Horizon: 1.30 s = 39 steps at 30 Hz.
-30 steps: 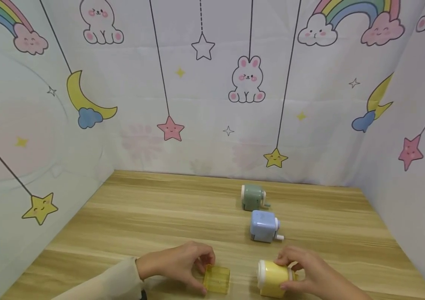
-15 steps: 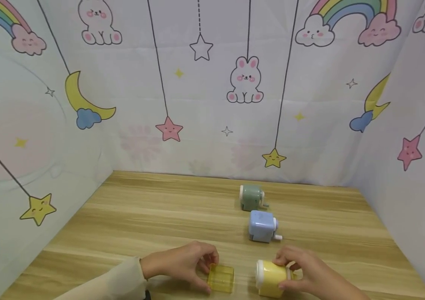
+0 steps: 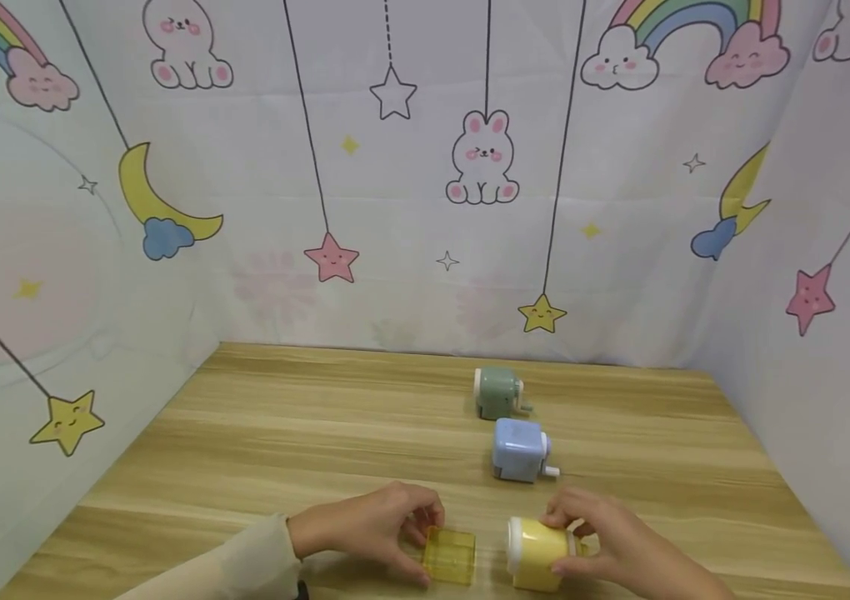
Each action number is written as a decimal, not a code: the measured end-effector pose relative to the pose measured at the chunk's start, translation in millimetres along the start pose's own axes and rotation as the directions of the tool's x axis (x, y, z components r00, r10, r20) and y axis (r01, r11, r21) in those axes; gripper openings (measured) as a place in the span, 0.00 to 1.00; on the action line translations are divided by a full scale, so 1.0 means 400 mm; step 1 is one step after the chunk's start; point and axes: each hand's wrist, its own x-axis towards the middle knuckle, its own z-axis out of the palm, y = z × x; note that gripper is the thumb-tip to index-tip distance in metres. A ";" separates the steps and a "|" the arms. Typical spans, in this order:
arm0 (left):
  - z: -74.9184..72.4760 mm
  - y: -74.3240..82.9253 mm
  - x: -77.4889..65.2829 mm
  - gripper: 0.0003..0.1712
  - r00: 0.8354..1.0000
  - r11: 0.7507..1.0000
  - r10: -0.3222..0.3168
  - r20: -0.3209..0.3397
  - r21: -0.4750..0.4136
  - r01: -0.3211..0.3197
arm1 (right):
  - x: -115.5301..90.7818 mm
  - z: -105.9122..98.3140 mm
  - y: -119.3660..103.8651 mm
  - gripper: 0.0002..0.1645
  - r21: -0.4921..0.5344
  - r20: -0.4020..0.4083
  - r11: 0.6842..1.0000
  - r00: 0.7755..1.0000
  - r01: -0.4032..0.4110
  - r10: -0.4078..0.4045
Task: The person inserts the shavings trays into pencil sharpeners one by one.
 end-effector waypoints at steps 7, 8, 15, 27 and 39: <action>0.003 0.000 0.010 0.26 1.000 1.000 0.011 0.008 -0.006 -0.011 | 0.003 0.000 -0.001 0.22 0.011 -0.008 1.000 1.000 0.017 -0.017; 0.003 0.000 0.012 0.26 1.000 1.000 0.010 0.010 -0.007 -0.009 | 0.003 0.000 0.000 0.22 0.014 -0.008 1.000 1.000 0.020 -0.020; 0.005 0.000 0.020 0.26 1.000 1.000 0.003 0.017 -0.001 -0.003 | 0.000 0.003 0.006 0.23 0.006 -0.022 0.999 0.999 0.032 -0.032; 0.013 0.003 0.036 0.26 1.000 1.000 -0.003 0.025 -0.020 0.003 | 0.000 0.002 0.004 0.22 0.024 -0.013 1.000 1.000 0.012 -0.012; 0.025 0.020 0.063 0.27 0.999 1.000 -0.030 0.016 -0.005 0.030 | 0.000 0.001 0.003 0.22 0.039 0.000 0.999 1.000 -0.016 0.016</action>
